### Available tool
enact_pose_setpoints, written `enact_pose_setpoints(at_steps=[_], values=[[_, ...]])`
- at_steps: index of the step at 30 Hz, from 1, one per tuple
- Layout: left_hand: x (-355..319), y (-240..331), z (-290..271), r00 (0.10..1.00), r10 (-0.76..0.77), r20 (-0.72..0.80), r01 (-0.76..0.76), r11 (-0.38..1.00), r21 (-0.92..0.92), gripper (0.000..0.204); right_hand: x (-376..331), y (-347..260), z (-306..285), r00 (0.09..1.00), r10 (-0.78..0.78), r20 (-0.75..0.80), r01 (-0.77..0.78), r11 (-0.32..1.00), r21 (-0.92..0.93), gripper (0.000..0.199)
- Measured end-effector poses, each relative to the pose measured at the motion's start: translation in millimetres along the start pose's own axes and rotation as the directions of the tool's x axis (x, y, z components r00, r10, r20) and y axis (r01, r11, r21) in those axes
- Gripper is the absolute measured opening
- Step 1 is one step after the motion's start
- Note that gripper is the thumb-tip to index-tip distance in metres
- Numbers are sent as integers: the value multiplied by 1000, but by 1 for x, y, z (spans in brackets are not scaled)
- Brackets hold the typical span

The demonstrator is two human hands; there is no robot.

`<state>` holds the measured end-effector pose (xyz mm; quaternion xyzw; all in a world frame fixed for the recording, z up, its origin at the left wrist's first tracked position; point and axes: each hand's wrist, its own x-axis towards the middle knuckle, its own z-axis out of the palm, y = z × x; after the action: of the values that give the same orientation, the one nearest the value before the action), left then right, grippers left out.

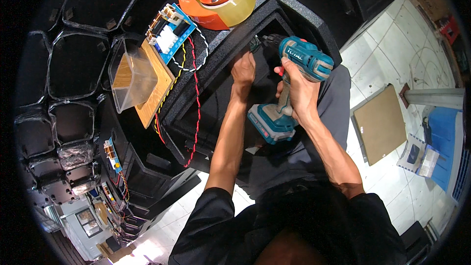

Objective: The person uses a cordless drill to fasten screws onto small circuit boards inside a black equipment case. They repeatedly pick up boards from a plastic container, position them, and secure them with the drill.

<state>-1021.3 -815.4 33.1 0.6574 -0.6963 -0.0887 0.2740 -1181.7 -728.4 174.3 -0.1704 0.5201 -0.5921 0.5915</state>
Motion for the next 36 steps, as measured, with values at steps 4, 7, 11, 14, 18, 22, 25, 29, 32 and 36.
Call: enact_pose_setpoints(at_steps=[4,7,11,14,18,22,25,29,32,36], values=[[0,-11,10,985,91,-147,-83,995,60,22,-2,0,8,1000,5,-8,-6,996,-88,23],[1,-10,13,905,275,-324,-255,961,105,30,-2,1,12,1000,-14,-10,13,993,-117,21],[2,-11,14,907,276,-319,-244,960,135,40,-4,0,15,1000,-3,-30,1,997,-77,19],[1,-14,15,923,248,-295,-226,968,106,42,-5,1,14,1000,-8,-27,7,999,-52,18],[-2,-13,16,930,226,-288,-202,973,112,43,-7,-1,16,1000,0,-27,-2,998,-55,16],[2,-12,15,878,317,-358,-261,945,197,42,-5,0,18,999,-14,-29,12,999,-47,16],[1,-13,15,888,296,-353,-249,953,174,40,-4,-1,18,1000,-24,-20,23,999,-36,17],[1,-11,15,891,274,-362,-227,960,166,36,-4,-1,18,1000,-27,-11,27,998,-59,19],[2,-12,14,878,287,-384,-253,958,138,35,-4,1,20,999,-47,-18,46,997,-59,19],[-2,-4,8,954,182,-240,-189,982,-7,40,3,7,19,997,-80,-22,78,996,-52,21]])
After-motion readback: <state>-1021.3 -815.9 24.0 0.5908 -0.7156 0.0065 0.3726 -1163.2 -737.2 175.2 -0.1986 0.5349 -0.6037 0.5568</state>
